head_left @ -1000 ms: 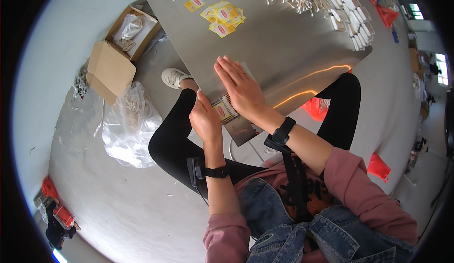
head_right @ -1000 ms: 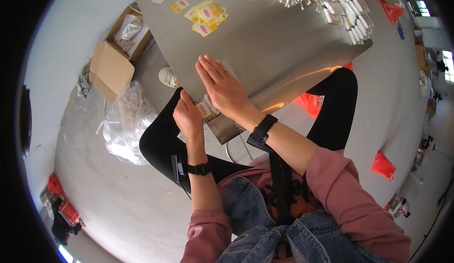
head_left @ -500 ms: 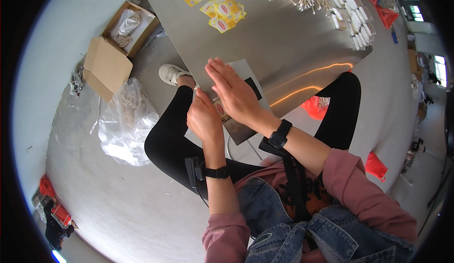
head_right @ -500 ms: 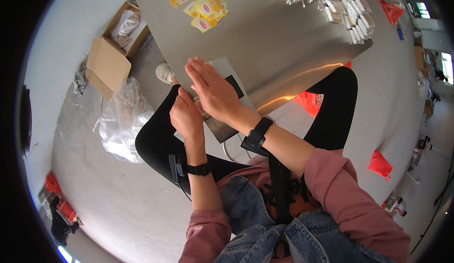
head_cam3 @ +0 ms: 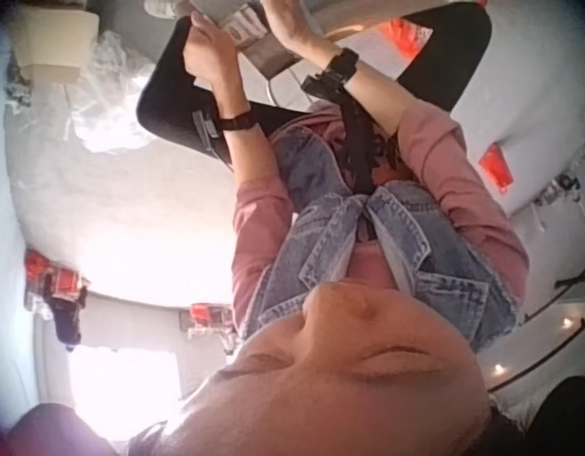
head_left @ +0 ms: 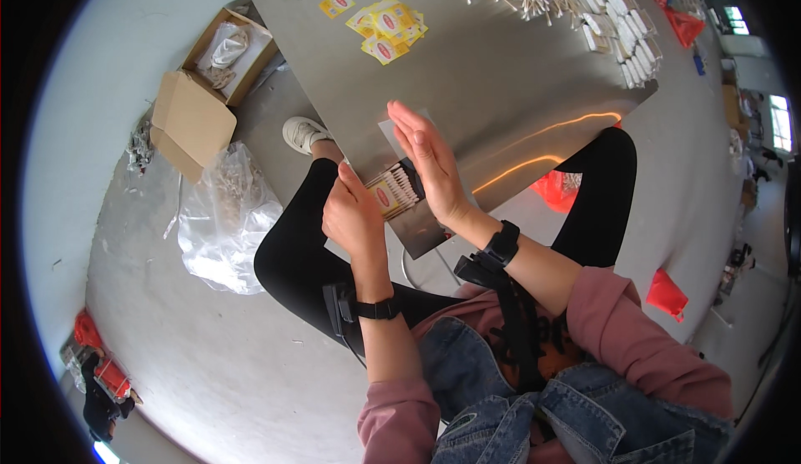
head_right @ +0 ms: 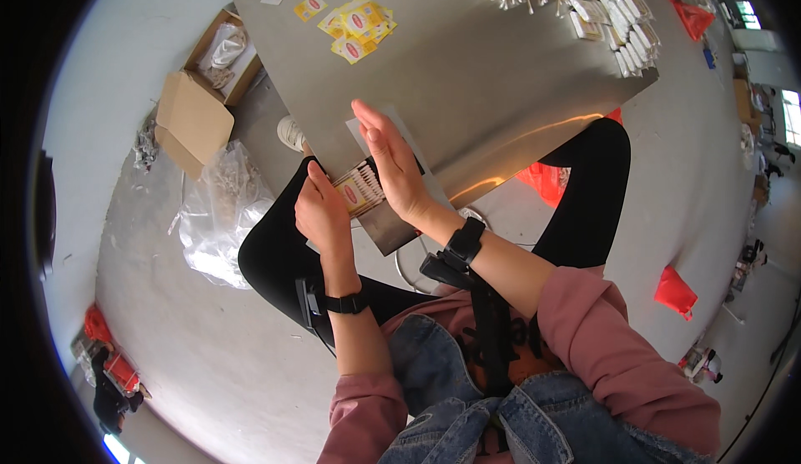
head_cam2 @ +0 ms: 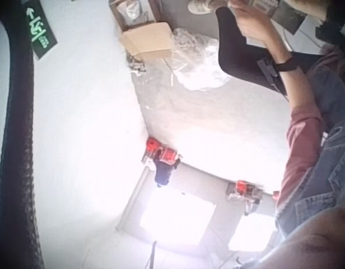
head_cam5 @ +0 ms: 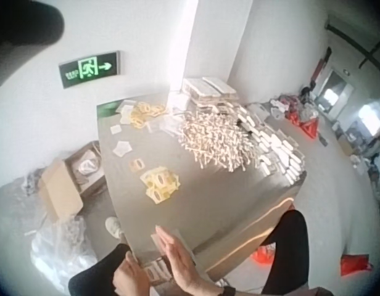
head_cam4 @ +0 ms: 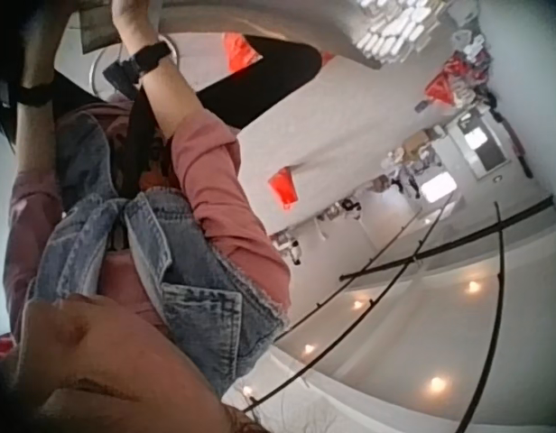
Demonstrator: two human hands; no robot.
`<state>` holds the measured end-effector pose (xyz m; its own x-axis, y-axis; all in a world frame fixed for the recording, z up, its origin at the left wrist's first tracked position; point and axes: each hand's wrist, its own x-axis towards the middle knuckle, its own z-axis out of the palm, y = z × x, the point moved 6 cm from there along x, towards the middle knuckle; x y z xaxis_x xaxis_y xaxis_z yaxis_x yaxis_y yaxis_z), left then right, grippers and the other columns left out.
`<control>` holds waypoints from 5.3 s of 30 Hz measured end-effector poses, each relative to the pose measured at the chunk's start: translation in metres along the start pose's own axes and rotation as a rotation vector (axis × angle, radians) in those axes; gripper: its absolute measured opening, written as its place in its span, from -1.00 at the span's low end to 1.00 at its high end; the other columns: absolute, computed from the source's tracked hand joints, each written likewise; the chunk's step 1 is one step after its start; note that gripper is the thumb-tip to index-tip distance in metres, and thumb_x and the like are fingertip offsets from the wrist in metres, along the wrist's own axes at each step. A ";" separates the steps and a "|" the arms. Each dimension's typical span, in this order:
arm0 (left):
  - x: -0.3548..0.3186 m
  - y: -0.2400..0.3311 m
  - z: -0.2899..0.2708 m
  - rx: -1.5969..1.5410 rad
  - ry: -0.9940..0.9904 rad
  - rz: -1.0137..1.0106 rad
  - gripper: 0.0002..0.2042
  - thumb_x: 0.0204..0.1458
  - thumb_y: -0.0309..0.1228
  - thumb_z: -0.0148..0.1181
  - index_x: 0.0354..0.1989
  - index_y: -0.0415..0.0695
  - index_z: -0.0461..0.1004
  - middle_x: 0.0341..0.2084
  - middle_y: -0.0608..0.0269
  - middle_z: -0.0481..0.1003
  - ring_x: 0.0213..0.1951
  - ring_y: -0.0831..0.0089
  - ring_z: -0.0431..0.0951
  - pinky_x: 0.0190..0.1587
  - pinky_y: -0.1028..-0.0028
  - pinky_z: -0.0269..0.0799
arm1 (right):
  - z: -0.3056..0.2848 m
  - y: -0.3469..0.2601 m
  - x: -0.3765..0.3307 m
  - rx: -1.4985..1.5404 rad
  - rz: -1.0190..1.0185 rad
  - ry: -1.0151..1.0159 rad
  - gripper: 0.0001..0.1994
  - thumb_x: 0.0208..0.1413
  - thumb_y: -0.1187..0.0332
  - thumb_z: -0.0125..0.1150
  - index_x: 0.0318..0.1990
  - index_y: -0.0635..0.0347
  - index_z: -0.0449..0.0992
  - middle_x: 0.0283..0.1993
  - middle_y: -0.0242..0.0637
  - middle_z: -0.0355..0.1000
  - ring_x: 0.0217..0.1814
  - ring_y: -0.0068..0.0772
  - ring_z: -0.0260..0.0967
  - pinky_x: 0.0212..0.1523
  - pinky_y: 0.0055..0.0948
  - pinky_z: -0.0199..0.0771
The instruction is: The person is sorting and packing cotton swabs into small plastic bags.
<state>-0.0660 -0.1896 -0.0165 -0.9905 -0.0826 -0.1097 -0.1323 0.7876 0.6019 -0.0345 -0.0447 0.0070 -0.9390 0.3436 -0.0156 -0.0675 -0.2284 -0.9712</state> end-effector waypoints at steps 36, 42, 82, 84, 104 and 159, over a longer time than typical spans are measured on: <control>0.003 -0.001 -0.002 -0.083 0.006 0.080 -0.53 0.32 -0.23 -0.01 -0.62 -0.29 0.46 -0.74 -0.06 0.41 -0.69 0.04 0.43 -0.59 0.22 0.30 | 0.022 0.009 -0.012 -0.144 0.027 -0.102 -0.35 0.43 -0.05 -0.31 0.43 0.32 0.03 0.50 -0.04 0.00 0.58 -0.22 -0.13 0.53 -0.19 -0.17; 0.003 -0.001 -0.001 -0.106 0.025 0.109 -0.54 0.32 -0.24 0.00 -0.61 -0.30 0.46 -0.73 -0.08 0.42 -0.68 0.02 0.44 -0.59 0.22 0.31 | 0.022 0.009 -0.012 -0.137 0.022 -0.110 -0.35 0.43 -0.06 -0.30 0.42 0.30 0.05 0.50 -0.03 0.01 0.58 -0.22 -0.13 0.53 -0.19 -0.17; -0.048 0.078 0.005 -0.334 -0.076 0.366 -0.88 0.18 -0.51 0.11 -0.15 -0.24 0.45 -0.50 0.27 0.48 -0.56 0.59 0.39 -0.50 0.57 0.31 | -0.261 -0.082 0.171 -1.043 -0.103 0.674 -0.72 0.06 0.38 0.28 -0.15 0.25 0.32 -0.19 -0.02 0.45 -0.24 0.10 0.47 -0.25 -0.06 0.49; -0.047 0.081 0.005 -0.347 -0.106 0.316 -0.89 0.17 -0.52 0.14 -0.16 -0.24 0.46 -0.49 0.27 0.47 -0.53 0.56 0.38 -0.47 0.55 0.29 | -0.264 -0.087 0.162 -0.936 -0.240 0.594 -0.80 0.06 0.47 0.23 -0.22 0.23 0.32 -0.32 -0.07 0.45 -0.29 0.07 0.45 -0.30 -0.10 0.44; -0.046 0.171 0.062 0.014 -0.197 0.709 -0.31 -0.23 -0.41 0.50 0.16 -0.16 0.34 0.07 0.04 0.40 0.09 0.02 0.42 0.14 0.17 0.34 | -0.212 -0.075 0.055 -0.941 -0.223 -0.058 -0.88 0.09 0.53 0.20 -0.33 0.18 0.36 -0.33 -0.24 0.43 -0.29 -0.10 0.43 -0.32 -0.20 0.40; 0.015 0.220 0.083 0.041 -0.243 1.022 -0.77 -0.14 -0.66 0.26 -0.29 -0.09 0.62 0.01 0.26 0.56 0.10 0.21 0.49 0.08 0.21 0.37 | -0.191 -0.068 0.053 -1.051 -0.497 -0.195 -0.76 -0.06 0.40 0.36 -0.17 0.05 0.58 -0.09 -0.49 0.46 0.09 -0.38 0.33 0.12 -0.29 0.32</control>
<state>-0.1073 0.0331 0.0484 -0.5952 0.7544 0.2769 0.7685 0.4335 0.4707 -0.0151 0.1627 0.0265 -0.9298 0.0173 0.3676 -0.2149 0.7853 -0.5806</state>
